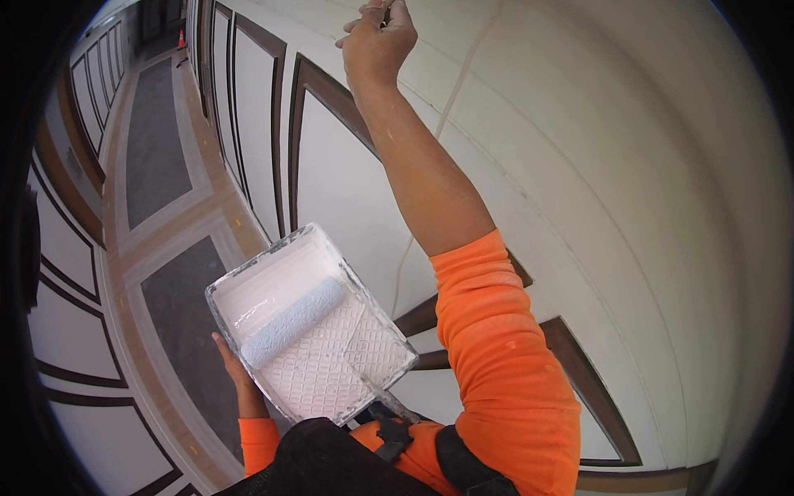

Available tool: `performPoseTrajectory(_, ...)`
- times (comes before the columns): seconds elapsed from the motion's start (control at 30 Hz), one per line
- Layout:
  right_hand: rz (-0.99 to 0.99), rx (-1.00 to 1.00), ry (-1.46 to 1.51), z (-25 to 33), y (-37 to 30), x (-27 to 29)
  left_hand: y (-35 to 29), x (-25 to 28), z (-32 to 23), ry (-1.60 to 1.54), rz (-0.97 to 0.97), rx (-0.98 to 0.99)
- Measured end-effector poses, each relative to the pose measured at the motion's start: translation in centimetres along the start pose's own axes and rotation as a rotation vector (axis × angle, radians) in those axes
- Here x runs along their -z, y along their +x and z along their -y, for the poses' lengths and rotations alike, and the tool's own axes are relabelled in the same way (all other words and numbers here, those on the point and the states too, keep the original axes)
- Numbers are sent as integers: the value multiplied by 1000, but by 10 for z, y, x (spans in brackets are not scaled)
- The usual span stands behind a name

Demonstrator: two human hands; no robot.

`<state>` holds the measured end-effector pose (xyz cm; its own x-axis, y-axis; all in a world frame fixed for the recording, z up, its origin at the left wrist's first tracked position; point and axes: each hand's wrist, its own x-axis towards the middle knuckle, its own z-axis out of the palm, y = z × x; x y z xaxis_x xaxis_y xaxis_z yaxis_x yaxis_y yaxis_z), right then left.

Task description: The person paints a white ceiling using a paint roller and a brush. They repeatedly load the brush from a paint tray and apply paint to the ceiling, then switch to the roller to cover larger areas.

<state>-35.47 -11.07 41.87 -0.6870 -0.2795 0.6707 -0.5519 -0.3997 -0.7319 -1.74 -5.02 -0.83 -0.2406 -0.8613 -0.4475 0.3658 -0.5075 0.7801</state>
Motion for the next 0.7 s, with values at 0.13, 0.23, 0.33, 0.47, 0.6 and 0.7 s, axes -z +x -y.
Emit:
performPoseTrajectory(0.13, -52, -72, 85, -9, 2, 1, -11, -12, -10, -7, -29, -12)
performPoseTrajectory(0.23, -89, -184, 124, -2, 18, 10, -6, -3, -4, -30, 46, -18)
performPoseTrajectory(0.33, -177, -119, 212, -4, 31, 9, -7, -7, -5, -15, 47, -31)
performPoseTrajectory(0.47, -140, 29, 185, 3, 33, 4, 1, 2, -4, 7, 58, 53)
performPoseTrajectory(0.6, 25, -8, -41, 5, -15, -17, 2, 6, -1, 9, 76, 30)
performPoseTrajectory(0.7, -21, 83, 92, -35, -10, -11, -1, -2, -5, -11, 59, 40)
